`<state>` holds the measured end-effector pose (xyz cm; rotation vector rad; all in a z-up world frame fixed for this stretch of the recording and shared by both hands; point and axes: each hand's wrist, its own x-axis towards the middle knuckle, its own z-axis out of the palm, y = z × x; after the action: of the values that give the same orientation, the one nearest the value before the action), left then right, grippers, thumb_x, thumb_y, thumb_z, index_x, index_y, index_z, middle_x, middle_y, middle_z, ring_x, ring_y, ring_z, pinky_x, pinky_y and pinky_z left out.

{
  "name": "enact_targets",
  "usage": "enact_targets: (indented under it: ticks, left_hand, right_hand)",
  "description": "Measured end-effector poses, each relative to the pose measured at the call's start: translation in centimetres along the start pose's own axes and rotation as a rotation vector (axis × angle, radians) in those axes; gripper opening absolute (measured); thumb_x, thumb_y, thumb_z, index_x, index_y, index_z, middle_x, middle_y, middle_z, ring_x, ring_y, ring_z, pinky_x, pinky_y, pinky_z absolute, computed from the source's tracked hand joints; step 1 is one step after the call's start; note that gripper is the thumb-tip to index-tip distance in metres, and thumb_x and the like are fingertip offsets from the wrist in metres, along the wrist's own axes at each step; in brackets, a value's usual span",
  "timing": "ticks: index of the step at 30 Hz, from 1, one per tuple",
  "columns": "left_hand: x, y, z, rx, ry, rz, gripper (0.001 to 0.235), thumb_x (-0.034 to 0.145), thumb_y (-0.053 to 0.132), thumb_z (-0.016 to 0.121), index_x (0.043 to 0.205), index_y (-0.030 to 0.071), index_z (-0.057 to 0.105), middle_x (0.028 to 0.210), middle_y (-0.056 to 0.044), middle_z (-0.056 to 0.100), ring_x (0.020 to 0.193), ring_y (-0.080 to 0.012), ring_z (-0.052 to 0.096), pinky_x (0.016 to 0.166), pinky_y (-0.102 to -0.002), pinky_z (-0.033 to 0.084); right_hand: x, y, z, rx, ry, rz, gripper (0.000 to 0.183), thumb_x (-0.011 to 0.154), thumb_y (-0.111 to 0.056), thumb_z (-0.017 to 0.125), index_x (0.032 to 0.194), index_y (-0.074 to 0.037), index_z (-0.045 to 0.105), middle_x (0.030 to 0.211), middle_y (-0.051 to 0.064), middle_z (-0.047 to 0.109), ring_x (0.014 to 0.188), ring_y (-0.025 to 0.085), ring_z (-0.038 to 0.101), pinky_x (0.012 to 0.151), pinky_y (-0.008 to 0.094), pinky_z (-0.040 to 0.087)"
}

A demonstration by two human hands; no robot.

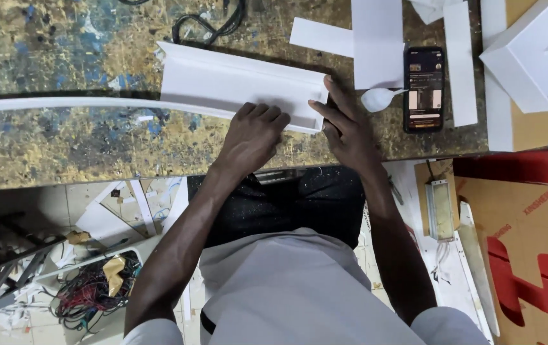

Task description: Assembling an acrylic box by applying adhesive and using a heat gun to bend acrylic strips.

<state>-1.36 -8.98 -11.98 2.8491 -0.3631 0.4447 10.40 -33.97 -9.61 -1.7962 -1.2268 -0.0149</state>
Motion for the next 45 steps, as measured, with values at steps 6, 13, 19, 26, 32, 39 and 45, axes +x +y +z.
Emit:
enact_targets:
  ticks: [6,13,19,26,32,39,45]
  left_hand:
    - [1.1,2.1,-1.0,0.051,-0.021,0.025,0.026,0.088,0.021,0.079,0.113,0.019,0.075,0.101,-0.002,0.068,0.099,-0.0275,0.069,0.091,-0.043,0.047]
    - [2.2,3.6,-2.4,-0.042,-0.138,0.021,0.028,0.093,0.02,0.073,0.121,0.017,0.077,0.104,-0.004,0.07,0.098,-0.0307,0.071,0.085,-0.043,0.049]
    - [2.9,3.9,-2.1,-0.054,-0.168,0.077,0.029,0.104,0.015,0.073,0.133,0.011,0.073,0.128,-0.01,0.072,0.109,-0.0354,0.064,0.088,-0.049,0.051]
    - [3.0,4.2,-1.7,-0.013,-0.077,0.123,0.026,0.093,0.003,0.079,0.118,0.011,0.076,0.113,-0.008,0.078,0.096,-0.0303,0.068,0.084,-0.045,0.054]
    - [3.9,3.2,-1.0,-0.076,-0.175,0.142,0.024,0.097,0.0,0.081,0.117,0.013,0.08,0.114,-0.008,0.084,0.094,-0.0273,0.077,0.092,-0.046,0.063]
    - [4.1,3.2,-1.5,-0.195,-0.218,0.077,0.02,0.097,0.01,0.084,0.116,0.011,0.082,0.107,-0.006,0.084,0.088,-0.0285,0.079,0.084,-0.05,0.066]
    - [4.1,2.8,-1.4,-0.139,-0.178,0.133,0.029,0.096,0.017,0.087,0.125,0.019,0.084,0.126,-0.003,0.084,0.107,-0.0305,0.08,0.092,-0.048,0.062]
  right_hand:
    - [-0.4,0.9,-0.6,-0.076,-0.086,-0.035,0.054,0.118,0.0,0.06,0.168,-0.018,0.067,0.188,0.014,0.031,0.173,0.041,0.026,0.139,0.06,0.032]
    - [0.0,0.9,-2.0,-0.133,-0.185,-0.032,0.058,0.118,-0.002,0.066,0.172,-0.019,0.06,0.189,0.017,0.027,0.172,0.044,0.028,0.137,0.064,0.036]
    - [-1.0,2.6,-2.1,-0.352,-0.249,-0.115,0.087,0.108,0.011,0.084,0.181,-0.02,0.046,0.192,0.016,0.025,0.176,0.045,0.038,0.135,0.064,0.054]
    - [-0.8,2.3,-1.9,-0.37,-0.219,-0.146,0.092,0.107,0.016,0.087,0.181,-0.02,0.046,0.191,0.014,0.027,0.175,0.045,0.041,0.133,0.062,0.059]
    - [-0.6,1.7,-2.4,-0.336,-0.241,-0.154,0.093,0.111,0.018,0.081,0.185,-0.02,0.039,0.194,0.011,0.021,0.179,0.042,0.033,0.132,0.057,0.062]
    - [-1.0,1.1,-2.2,-0.325,-0.234,-0.087,0.092,0.113,0.019,0.076,0.186,-0.023,0.038,0.195,0.008,0.022,0.179,0.042,0.037,0.117,0.053,0.071]
    - [-0.9,0.5,-2.2,-0.286,-0.244,-0.078,0.097,0.111,0.022,0.076,0.187,-0.024,0.036,0.195,0.007,0.018,0.181,0.04,0.033,0.119,0.053,0.071]
